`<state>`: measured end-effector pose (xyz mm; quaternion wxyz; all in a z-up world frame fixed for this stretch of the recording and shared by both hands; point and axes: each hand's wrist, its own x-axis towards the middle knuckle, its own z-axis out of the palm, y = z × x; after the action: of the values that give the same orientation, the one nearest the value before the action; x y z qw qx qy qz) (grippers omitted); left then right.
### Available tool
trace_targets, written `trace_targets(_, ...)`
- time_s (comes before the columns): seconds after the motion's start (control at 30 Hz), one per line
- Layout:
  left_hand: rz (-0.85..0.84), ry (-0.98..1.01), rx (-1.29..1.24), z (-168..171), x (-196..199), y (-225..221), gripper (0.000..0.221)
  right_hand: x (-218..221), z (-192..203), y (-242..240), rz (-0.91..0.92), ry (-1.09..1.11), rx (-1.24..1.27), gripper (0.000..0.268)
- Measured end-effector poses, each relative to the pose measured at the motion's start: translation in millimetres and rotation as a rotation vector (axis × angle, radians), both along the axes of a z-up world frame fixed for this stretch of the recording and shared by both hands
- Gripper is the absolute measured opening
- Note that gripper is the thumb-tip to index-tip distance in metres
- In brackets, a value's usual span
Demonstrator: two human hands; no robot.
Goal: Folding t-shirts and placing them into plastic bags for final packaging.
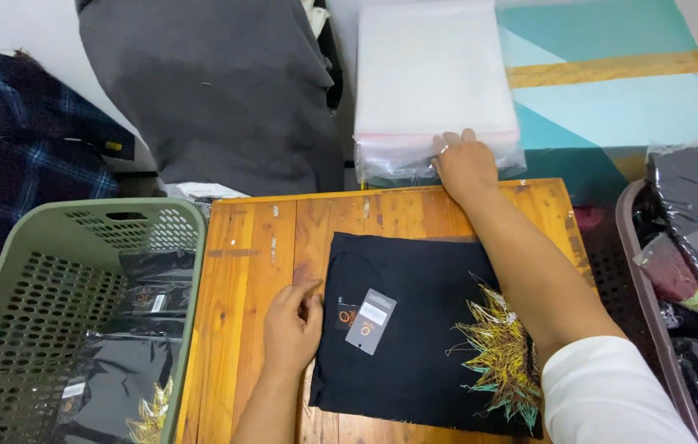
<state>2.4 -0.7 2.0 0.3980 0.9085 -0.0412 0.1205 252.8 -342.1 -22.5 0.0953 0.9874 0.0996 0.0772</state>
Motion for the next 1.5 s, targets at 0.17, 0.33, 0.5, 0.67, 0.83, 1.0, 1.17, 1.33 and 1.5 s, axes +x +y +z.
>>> trace_targets(0.17,-0.008,0.01,0.016,2,0,-1,0.025,-10,18,6,-0.034,0.133,0.12,0.06)
trace_targets(0.33,-0.008,0.027,0.016,5,0,-1,0.026,-7,12,4,-0.046,0.234,0.088,0.077)
trace_targets(0.5,-0.021,-0.063,0.019,-5,3,1,0.022,4,-41,-17,0.187,-0.276,-0.095,0.067)
trace_targets(0.67,-0.014,-0.014,0.034,-7,3,-1,0.022,5,-57,-20,0.164,-0.426,-0.039,0.055)
trace_targets(0.83,0.02,0.01,0.084,-13,2,2,0.023,5,-65,-12,0.203,-0.471,0.064,0.056)
trace_targets(1.0,0.068,0.05,0.079,-20,3,3,0.02,-16,-39,-4,0.154,-0.323,0.241,0.018)
trace_targets(1.17,0.031,-0.002,0.091,-22,5,1,0.017,-26,-38,-11,0.131,-0.256,0.323,0.026)
trace_targets(1.33,0.03,-0.017,0.092,-18,7,3,0.015,-24,-34,-13,0.052,-0.08,0.41,0.02)
trace_targets(1.5,-0.044,-0.077,0.065,-16,6,4,0.017,-49,-11,-14,0.007,-0.162,0.363,0.02)
